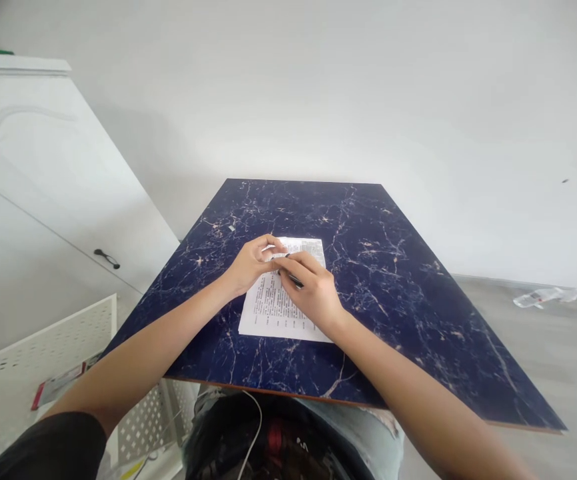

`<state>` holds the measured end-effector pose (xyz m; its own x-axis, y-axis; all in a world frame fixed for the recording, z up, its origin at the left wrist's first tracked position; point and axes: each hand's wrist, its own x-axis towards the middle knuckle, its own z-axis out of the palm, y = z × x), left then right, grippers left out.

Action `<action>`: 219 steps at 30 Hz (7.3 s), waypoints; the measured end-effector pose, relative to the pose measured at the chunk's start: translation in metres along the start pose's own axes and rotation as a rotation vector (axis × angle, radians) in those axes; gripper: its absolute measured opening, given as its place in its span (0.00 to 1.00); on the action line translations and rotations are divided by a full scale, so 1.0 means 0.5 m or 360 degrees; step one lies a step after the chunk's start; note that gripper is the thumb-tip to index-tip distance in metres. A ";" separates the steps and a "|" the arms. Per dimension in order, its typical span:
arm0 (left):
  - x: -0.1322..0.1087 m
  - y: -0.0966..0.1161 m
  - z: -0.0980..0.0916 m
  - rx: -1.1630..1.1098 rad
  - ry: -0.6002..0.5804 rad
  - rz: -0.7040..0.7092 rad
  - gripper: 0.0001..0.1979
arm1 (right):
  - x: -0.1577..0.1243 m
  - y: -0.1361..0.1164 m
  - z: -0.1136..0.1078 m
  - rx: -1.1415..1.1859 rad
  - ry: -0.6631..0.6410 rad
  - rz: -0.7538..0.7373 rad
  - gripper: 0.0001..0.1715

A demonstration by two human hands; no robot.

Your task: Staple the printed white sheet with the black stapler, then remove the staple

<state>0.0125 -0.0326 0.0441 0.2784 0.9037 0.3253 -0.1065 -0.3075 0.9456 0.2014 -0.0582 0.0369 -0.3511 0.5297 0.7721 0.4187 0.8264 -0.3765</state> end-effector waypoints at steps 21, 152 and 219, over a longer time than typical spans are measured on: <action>0.048 -0.133 -0.308 0.2084 0.0279 -0.0260 0.26 | 0.027 0.549 -0.126 -0.0766 -0.0092 0.1081 0.13; 0.030 -0.046 -0.097 0.0597 0.0155 -0.0244 0.09 | -0.007 0.159 -0.023 0.0177 -0.0831 0.0344 0.20; 0.028 -0.041 -0.149 0.1227 -0.0637 -0.0064 0.12 | -0.011 0.167 -0.033 0.0163 -0.0900 0.0393 0.26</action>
<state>-0.0523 0.0084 0.0284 0.5984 0.7899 0.1339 0.5465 -0.5247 0.6527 0.2522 0.0047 0.0099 -0.6549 0.7033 0.2765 0.4714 0.6662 -0.5780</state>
